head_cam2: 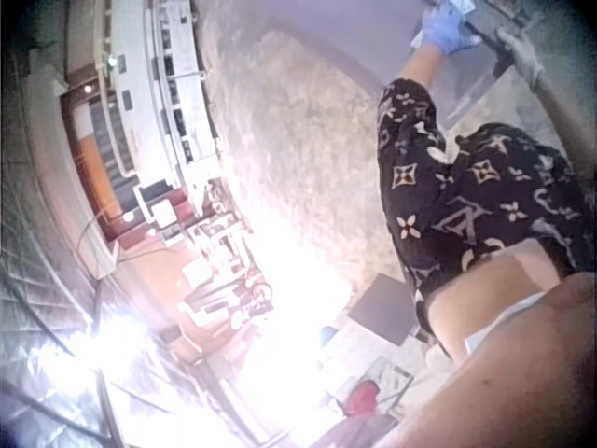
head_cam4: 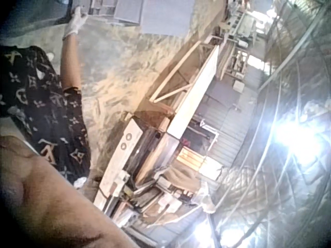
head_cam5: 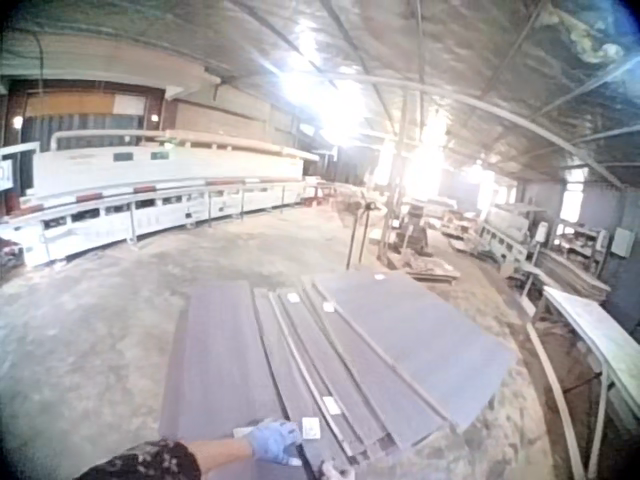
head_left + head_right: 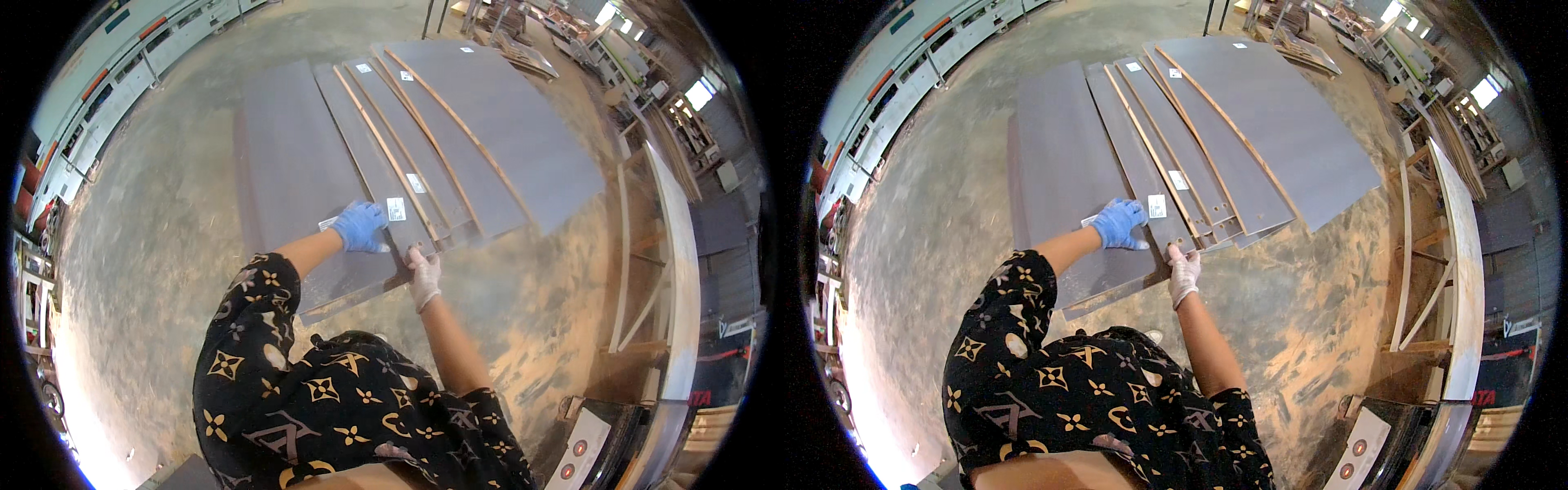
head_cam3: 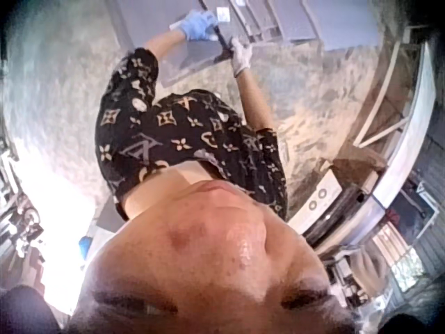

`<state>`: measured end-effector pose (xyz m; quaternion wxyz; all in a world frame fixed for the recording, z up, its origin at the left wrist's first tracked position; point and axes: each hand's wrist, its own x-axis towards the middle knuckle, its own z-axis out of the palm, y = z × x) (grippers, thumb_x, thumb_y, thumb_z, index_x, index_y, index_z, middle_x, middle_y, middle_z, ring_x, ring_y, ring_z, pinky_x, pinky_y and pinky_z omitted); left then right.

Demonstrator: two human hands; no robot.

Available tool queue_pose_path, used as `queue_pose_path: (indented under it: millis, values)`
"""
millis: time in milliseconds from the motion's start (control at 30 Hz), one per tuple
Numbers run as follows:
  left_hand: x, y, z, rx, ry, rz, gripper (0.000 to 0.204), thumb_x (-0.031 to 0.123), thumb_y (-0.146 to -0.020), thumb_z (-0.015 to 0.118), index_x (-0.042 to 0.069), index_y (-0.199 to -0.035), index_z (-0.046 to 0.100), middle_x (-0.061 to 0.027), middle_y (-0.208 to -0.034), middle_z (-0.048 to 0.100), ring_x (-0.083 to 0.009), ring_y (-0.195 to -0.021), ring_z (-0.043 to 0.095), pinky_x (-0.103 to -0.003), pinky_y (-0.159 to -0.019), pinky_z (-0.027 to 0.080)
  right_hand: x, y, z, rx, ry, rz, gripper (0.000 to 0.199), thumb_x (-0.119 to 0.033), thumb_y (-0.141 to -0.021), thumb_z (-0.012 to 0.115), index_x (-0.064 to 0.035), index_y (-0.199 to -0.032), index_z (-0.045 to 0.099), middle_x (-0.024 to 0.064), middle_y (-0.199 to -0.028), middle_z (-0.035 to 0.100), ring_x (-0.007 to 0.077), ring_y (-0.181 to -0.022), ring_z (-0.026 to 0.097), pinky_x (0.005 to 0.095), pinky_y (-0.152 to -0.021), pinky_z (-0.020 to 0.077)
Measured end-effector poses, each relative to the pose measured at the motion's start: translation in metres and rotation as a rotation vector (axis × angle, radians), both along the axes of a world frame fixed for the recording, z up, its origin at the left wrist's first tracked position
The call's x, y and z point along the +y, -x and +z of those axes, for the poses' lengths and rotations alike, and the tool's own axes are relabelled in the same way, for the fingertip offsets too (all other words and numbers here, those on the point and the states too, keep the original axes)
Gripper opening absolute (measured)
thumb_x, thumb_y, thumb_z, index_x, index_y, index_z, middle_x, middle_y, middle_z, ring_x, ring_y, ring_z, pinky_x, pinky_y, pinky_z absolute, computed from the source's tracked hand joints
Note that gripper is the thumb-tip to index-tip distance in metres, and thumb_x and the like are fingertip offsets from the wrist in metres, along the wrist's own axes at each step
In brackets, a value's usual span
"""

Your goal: The person applies small white labels to the surface of large grey wood panels in a workshop. They peel labels from a roll, place them on the panels, and then move the labeled panels to a nearby rack.

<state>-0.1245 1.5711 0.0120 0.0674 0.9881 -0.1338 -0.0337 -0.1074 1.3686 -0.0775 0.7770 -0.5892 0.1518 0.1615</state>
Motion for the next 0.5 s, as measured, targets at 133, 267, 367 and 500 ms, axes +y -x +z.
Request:
queue_pose_path:
  millis: [133, 267, 367, 500]
  values:
    - [0.002, 0.019, 0.006, -0.056, 0.025, 0.025, 0.061, 0.06, -0.065, 0.062, 0.01, -0.099, 0.058, -0.0105, -0.103, 0.052, -0.0286, -0.101, 0.051, -0.043, -0.086, 0.039, -0.022, 0.011, 0.008, 0.11, -0.057, -0.006, 0.035, -0.016, -0.071, 0.073, -0.0057, -0.093, 0.048, 0.0018, -0.077, 0.053, 0.0116, -0.064, 0.049, 0.0278, -0.053, 0.0422]
    - [0.001, 0.015, -0.004, -0.037, 0.122, 0.164, 0.058, 0.054, -0.064, 0.067, 0.013, -0.103, 0.057, -0.0107, -0.113, 0.05, -0.0289, -0.109, 0.047, -0.044, -0.091, 0.036, -0.028, 0.007, 0.008, 0.088, 0.011, 0.072, 0.03, -0.018, -0.075, 0.069, -0.0064, -0.092, 0.046, 0.0042, -0.079, 0.055, 0.0119, -0.061, 0.051, 0.0273, -0.053, 0.0432]
    - [0.002, 0.0, -0.012, -0.203, 0.18, 0.211, 0.056, 0.049, -0.064, 0.068, 0.014, -0.106, 0.056, -0.0107, -0.118, 0.049, -0.0287, -0.112, 0.045, -0.044, -0.093, 0.035, -0.011, -0.004, 0.002, 0.001, 0.042, 0.114, 0.031, -0.023, -0.077, 0.067, -0.0047, -0.094, 0.048, 0.0047, -0.081, 0.057, 0.0116, -0.063, 0.052, 0.0257, -0.058, 0.0443]
    - [-0.004, -0.01, -0.011, -0.266, 0.221, 0.203, 0.057, 0.046, -0.065, 0.068, 0.014, -0.11, 0.054, -0.0102, -0.12, 0.047, -0.0287, -0.114, 0.042, -0.044, -0.096, 0.032, -0.012, -0.009, 0.0, 0.008, -0.081, 0.053, 0.036, -0.025, -0.079, 0.065, -0.0035, -0.102, 0.049, 0.0046, -0.084, 0.058, 0.0129, -0.07, 0.055, 0.0263, -0.061, 0.0451]
